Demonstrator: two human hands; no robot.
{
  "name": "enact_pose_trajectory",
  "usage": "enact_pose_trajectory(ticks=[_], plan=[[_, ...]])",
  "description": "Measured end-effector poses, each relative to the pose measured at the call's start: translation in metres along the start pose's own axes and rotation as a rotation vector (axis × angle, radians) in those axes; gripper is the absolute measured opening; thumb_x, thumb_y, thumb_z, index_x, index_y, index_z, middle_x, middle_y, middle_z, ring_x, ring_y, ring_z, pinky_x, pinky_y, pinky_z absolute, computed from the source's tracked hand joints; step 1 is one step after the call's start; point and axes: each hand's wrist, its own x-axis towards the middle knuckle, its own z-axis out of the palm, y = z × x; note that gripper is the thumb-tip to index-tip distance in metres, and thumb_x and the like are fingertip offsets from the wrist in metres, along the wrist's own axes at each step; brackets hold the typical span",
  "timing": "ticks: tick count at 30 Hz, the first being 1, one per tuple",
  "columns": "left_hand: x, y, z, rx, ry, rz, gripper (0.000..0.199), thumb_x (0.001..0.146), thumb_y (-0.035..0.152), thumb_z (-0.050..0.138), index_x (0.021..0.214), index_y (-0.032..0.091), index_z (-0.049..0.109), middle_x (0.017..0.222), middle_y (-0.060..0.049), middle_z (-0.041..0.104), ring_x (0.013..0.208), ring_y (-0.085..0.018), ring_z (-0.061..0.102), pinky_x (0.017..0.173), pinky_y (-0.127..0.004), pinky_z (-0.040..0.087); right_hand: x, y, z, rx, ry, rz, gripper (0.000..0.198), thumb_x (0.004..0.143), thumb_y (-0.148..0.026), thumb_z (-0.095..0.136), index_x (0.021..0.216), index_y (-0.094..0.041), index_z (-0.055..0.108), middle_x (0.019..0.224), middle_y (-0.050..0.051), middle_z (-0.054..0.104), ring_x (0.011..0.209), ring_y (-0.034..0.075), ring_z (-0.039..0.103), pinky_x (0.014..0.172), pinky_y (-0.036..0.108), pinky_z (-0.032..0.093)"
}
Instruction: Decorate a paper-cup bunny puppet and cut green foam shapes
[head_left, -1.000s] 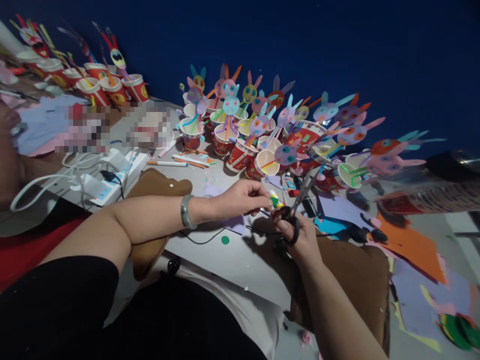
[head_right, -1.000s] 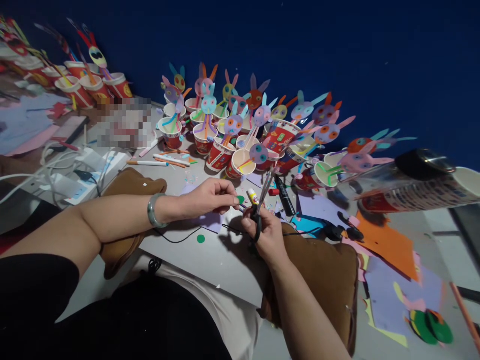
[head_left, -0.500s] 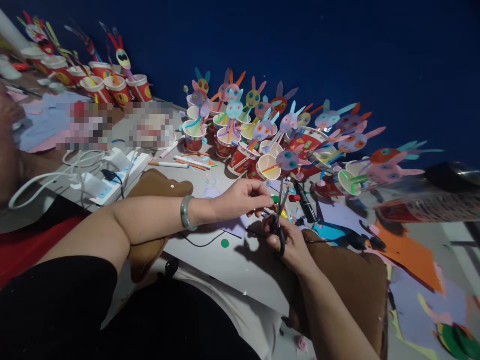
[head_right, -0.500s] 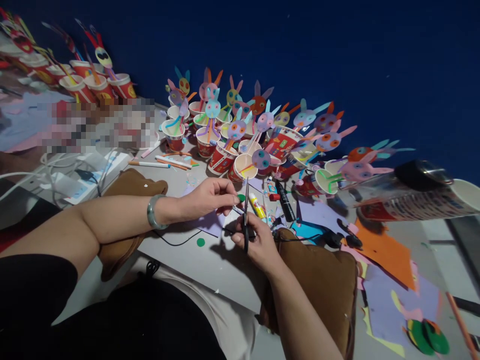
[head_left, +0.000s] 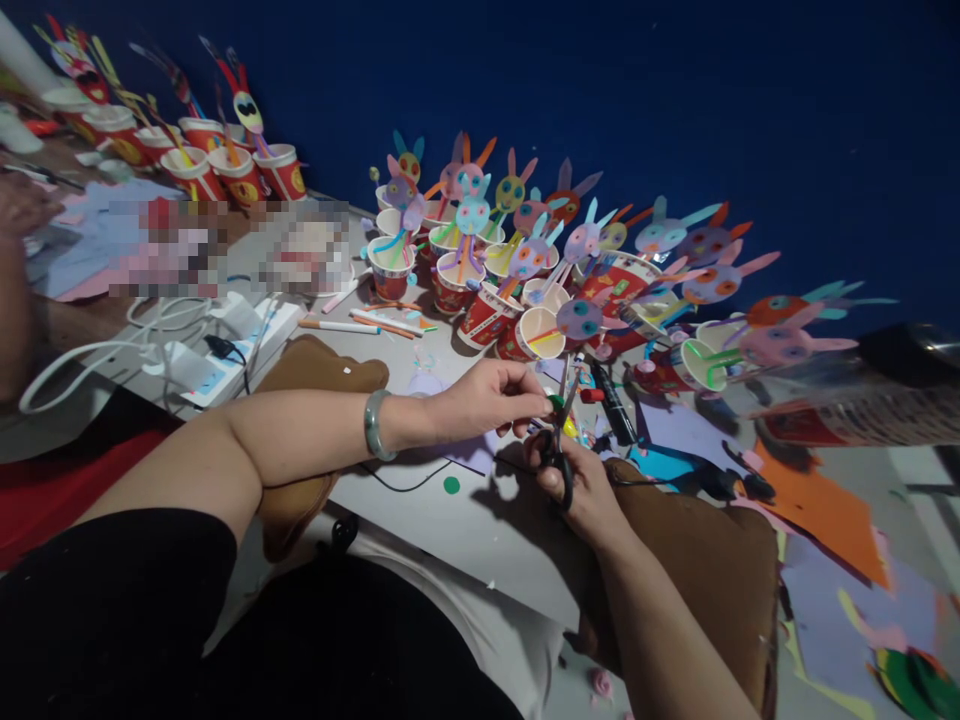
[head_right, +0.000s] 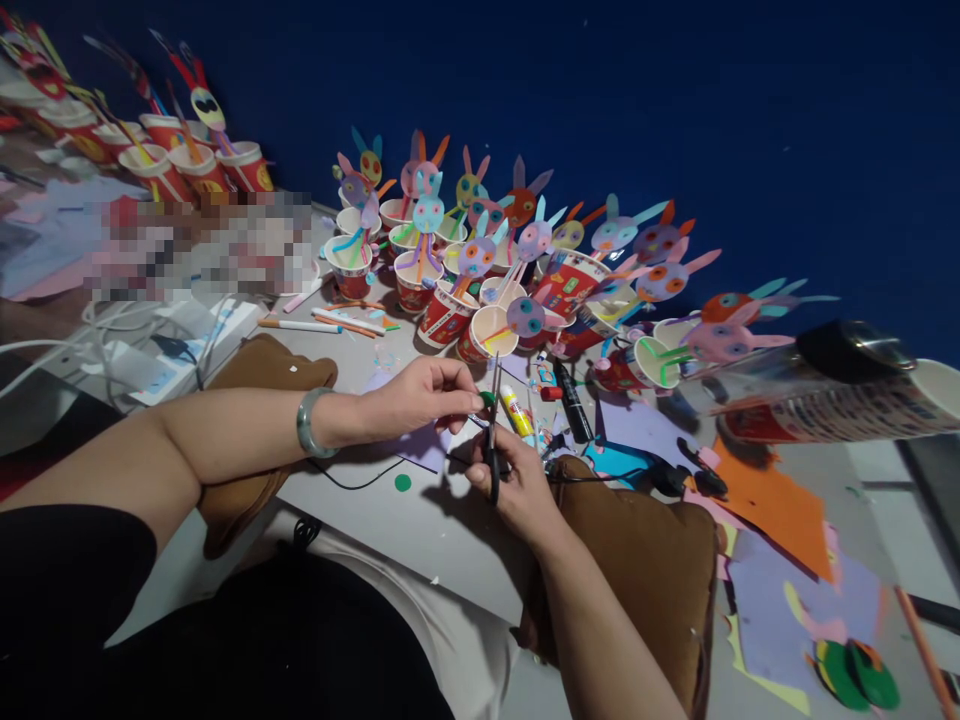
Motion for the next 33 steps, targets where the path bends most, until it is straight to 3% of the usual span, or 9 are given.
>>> enact_pose_trajectory(ticks=[33], plan=[[0.001,-0.0012,-0.0032,0.023,0.004,0.014,0.014,0.082,0.018,0.063,0.071,0.014,0.055,0.051,0.005,0.054,0.045,-0.004,0.048,0.045,-0.017,0.036,-0.0009,0.0025,-0.0014,-0.03,-0.004,0.007,0.066,0.074,-0.084,0.053,0.063,-0.02,0.05,0.062,0.0,0.049,0.06,0.014,0.042,0.057,0.028,0.035]])
